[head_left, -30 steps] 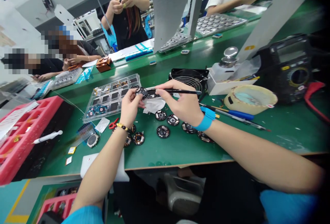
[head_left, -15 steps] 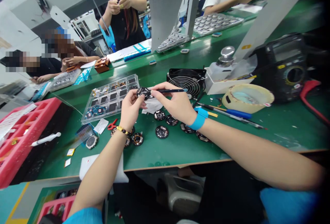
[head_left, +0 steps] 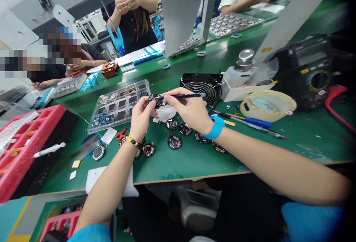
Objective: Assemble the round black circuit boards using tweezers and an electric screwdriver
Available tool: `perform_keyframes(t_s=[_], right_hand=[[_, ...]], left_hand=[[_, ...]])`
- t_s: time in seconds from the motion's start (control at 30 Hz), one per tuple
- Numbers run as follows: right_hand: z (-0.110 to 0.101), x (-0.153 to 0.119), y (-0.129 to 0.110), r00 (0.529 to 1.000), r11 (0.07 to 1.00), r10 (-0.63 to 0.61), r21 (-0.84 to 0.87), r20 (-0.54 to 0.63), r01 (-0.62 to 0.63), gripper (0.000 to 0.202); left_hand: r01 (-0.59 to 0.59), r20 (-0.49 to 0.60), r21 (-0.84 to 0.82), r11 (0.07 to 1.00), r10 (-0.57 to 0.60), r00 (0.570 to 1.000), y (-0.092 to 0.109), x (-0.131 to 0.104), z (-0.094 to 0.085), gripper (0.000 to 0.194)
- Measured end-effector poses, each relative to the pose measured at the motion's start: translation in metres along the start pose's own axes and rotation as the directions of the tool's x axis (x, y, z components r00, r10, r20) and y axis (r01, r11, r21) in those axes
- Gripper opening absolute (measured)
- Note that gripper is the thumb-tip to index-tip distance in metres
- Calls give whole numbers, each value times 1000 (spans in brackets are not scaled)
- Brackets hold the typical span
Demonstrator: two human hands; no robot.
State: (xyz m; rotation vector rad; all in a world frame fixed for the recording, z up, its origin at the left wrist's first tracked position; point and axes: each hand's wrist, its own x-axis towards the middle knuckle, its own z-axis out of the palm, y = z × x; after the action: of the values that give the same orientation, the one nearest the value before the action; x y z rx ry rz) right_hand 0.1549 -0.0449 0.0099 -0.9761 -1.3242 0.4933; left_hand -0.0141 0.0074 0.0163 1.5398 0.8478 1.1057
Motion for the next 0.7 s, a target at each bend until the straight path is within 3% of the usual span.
perform_keyframes(t_s=[0.5,0.7], right_hand=[[1,-3,-1,1000,1000,-6,-3,16,6,13],[2,-5,-3,996,995,-82,-56,39,84,9]], left_hand=[[-46,-11,47,998,46,999,0,2,-4,8],[-44,-13,100,994,45,999,0,2,-3,9]])
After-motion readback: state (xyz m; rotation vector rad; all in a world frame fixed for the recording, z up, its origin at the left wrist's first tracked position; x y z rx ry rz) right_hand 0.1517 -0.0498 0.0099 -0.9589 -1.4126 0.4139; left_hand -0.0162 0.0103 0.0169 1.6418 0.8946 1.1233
